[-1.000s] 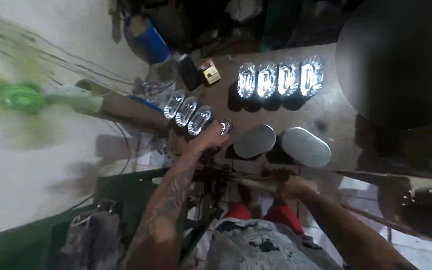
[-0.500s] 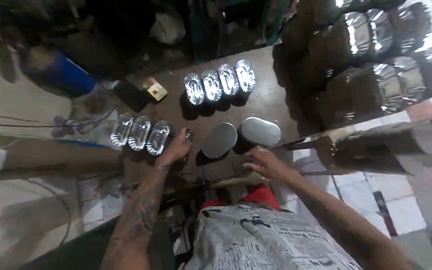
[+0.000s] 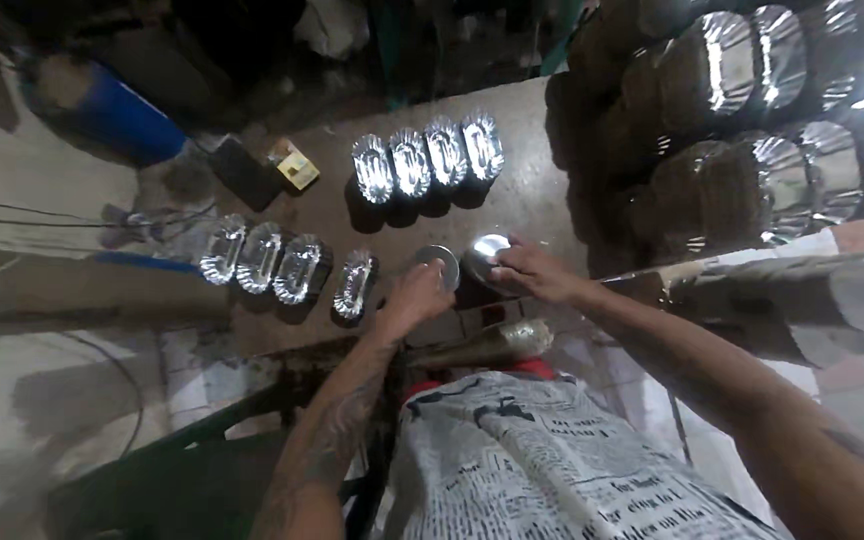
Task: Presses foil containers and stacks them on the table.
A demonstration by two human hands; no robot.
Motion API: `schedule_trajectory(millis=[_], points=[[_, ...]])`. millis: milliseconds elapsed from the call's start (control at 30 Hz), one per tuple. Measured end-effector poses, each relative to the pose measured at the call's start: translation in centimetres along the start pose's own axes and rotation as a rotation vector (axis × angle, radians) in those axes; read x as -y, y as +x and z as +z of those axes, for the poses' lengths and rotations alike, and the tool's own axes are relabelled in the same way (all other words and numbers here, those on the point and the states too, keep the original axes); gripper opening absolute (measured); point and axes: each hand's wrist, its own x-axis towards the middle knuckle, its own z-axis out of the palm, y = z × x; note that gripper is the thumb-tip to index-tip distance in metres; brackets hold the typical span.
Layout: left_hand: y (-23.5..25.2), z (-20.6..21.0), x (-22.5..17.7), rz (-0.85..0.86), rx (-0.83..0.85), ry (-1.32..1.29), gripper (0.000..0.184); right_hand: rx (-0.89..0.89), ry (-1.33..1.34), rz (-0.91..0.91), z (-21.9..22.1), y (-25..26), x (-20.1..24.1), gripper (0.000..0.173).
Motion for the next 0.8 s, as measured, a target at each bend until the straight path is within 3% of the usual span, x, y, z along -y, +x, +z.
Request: schedule_trajectory(millis=[133,200,267,367,467,533,600,667,733,800], points=[[1.8,-3.0,2.7,0.211,0.369,-0.325,0.027,-0.046,0.024,0.018,0.1,-0.2,1.0,0.034],[2.2,-4.1,3.1,0.208,0.467,-0.391,0.021,-0.122,-0.007,0.016,0.8,-0.3,1.7,0.026],[2.1,-4.3,3.1,0.187,0.496,-0.430,0.018,-0.144,-0.102,-0.053,2.3,-0.5,-0.1,0.034],[1.9,-4.1,2.6,0.196,0.404,-0.365,0.019,-0.118,-0.233,-0.023,2.9,-0.3,-0.5,0.037],[1.1,-3.6,1.3,0.179,0.271,-0.221,0.049,-0.074,-0.360,0.066,3.0,-0.3,1.8,0.034],[-1.3,-3.6,0.0,0.231,0.060,-0.083,0.043,-0.181,-0.428,0.057,2.3,-0.8,4.3,0.032],[-6.1,-3.3,-0.3,0.311,-0.210,-0.231,0.038,-0.336,-0.230,0.080,1.6,-1.5,8.2,0.034],[-10.1,-1.5,0.6,0.230,-0.383,-0.743,0.038,-0.438,0.326,0.194,2.6,-1.0,12.1,0.034],[-11.1,1.1,0.7,0.000,-0.411,-1.216,0.033,-0.511,0.905,0.379,5.5,0.5,15.0,0.031],[-11.6,3.4,0.7,-0.162,-0.362,-1.496,0.038,-0.394,1.054,0.551,7.3,1.3,16.9,0.029]])
